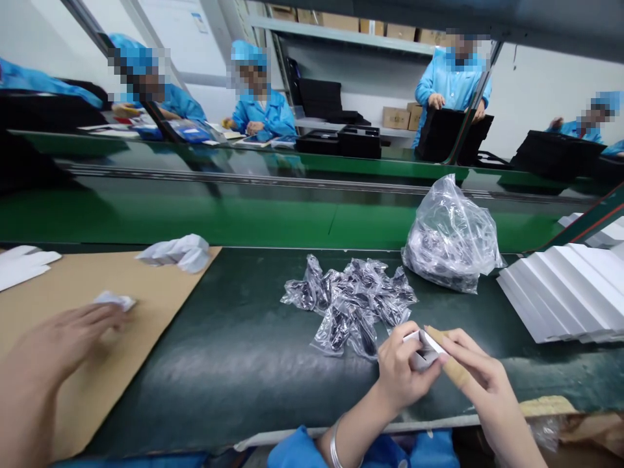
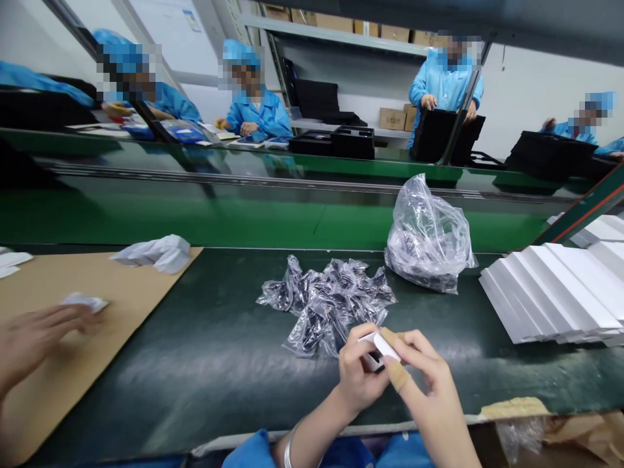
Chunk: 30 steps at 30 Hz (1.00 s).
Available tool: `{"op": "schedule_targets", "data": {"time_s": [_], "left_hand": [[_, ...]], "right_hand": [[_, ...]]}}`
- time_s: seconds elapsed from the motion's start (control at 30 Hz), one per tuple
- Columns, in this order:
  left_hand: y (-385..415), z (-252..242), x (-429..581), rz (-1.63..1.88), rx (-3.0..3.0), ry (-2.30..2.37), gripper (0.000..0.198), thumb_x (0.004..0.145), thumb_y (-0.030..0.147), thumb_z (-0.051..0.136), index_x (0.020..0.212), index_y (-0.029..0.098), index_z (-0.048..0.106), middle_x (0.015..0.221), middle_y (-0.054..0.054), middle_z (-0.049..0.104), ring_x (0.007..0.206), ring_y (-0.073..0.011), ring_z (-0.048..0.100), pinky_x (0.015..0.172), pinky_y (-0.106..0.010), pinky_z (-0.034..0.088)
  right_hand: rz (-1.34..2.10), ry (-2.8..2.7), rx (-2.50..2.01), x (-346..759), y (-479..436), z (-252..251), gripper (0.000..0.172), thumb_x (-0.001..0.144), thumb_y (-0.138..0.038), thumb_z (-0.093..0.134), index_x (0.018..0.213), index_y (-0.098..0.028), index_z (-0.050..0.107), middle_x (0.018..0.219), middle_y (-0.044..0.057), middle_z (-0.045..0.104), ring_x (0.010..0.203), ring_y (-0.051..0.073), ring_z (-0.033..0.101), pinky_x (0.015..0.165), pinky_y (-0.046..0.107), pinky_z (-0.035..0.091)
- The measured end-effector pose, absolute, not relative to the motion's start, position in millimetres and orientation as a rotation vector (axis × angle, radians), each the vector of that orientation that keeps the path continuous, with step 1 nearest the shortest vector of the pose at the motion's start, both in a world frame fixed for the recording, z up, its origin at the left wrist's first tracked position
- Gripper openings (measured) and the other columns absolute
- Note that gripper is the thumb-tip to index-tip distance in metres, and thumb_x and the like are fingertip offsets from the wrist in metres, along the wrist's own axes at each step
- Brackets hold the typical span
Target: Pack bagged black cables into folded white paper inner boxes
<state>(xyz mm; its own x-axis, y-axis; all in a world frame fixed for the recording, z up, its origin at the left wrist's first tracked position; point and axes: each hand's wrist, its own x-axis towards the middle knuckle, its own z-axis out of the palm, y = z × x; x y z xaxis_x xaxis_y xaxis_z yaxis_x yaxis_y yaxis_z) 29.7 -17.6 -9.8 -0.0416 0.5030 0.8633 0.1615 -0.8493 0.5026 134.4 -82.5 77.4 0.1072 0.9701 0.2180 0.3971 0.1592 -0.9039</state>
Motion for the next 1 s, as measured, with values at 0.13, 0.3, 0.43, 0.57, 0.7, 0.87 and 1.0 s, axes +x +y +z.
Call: {"op": "schedule_targets", "data": {"time_s": [0.13,0.3,0.43,0.57,0.7,0.87,1.0], "left_hand": [[-19,-19,35,1.955,1.874,0.527,0.061,0.087,0.028,0.067,0.133,0.023,0.028,0.110,-0.014,0.062,0.092,-0.0214,0.068,0.070,-0.036,0.061],[-21,-23,35,1.877,1.886,0.434,0.057,0.091,0.024,0.061,0.137,0.023,0.028,0.121,-0.019,0.060,0.106,-0.0257,0.066,0.077,-0.043,0.062],[-25,-19,33,1.876,1.894,0.458,0.056,0.091,0.019,0.057,0.138,0.025,0.027,0.120,-0.016,0.062,0.102,-0.0228,0.067,0.075,-0.040,0.063],[-29,-13,33,1.852,1.898,0.504,0.050,0.094,0.019,0.050,0.139,0.026,0.028,0.117,-0.014,0.064,0.095,-0.0206,0.069,0.074,-0.038,0.063],[-31,-12,35,1.810,1.886,0.558,0.063,0.087,0.019,0.065,0.139,0.025,0.030,0.115,-0.013,0.066,0.089,-0.0200,0.070,0.074,-0.036,0.063],[-30,-14,36,1.671,2.042,0.476,0.061,0.090,0.017,0.059,0.142,0.022,0.028,0.125,-0.017,0.063,0.110,-0.0238,0.067,0.087,-0.041,0.061],[-33,-20,22,1.539,2.174,0.465,0.066,0.084,0.019,0.068,0.140,0.020,0.032,0.134,-0.020,0.059,0.123,-0.0287,0.060,0.097,-0.048,0.056]], "right_hand": [[0.526,-1.552,-1.445,131,-85,71,0.026,0.093,-0.032,0.058,0.113,-0.025,0.073,0.092,0.004,0.064,0.084,0.013,0.063,0.076,0.019,0.052],[0.024,-1.755,-1.459,124,-91,62,0.027,0.092,-0.020,0.055,0.115,-0.023,0.069,0.099,0.006,0.063,0.086,0.014,0.063,0.075,0.023,0.053],[-0.480,-1.883,-1.529,117,-96,57,0.026,0.092,-0.018,0.049,0.109,-0.015,0.068,0.100,0.012,0.064,0.087,0.020,0.060,0.072,0.031,0.050],[-0.802,-2.043,-1.450,111,-100,55,0.022,0.086,-0.012,0.050,0.099,-0.007,0.068,0.097,0.016,0.067,0.089,0.025,0.058,0.070,0.035,0.046],[-0.905,-2.048,-1.535,110,-103,54,0.020,0.083,-0.011,0.057,0.098,-0.006,0.069,0.093,0.014,0.067,0.070,0.018,0.051,0.059,0.033,0.039],[-0.303,-1.878,-1.600,134,-99,50,0.035,0.093,-0.019,0.050,0.126,-0.016,0.061,0.114,0.011,0.066,0.091,0.017,0.063,0.078,0.028,0.053],[0.185,-1.688,-1.690,194,-102,60,0.032,0.095,-0.032,0.051,0.122,-0.021,0.062,0.113,0.007,0.069,0.101,0.017,0.068,0.085,0.026,0.055]]}}
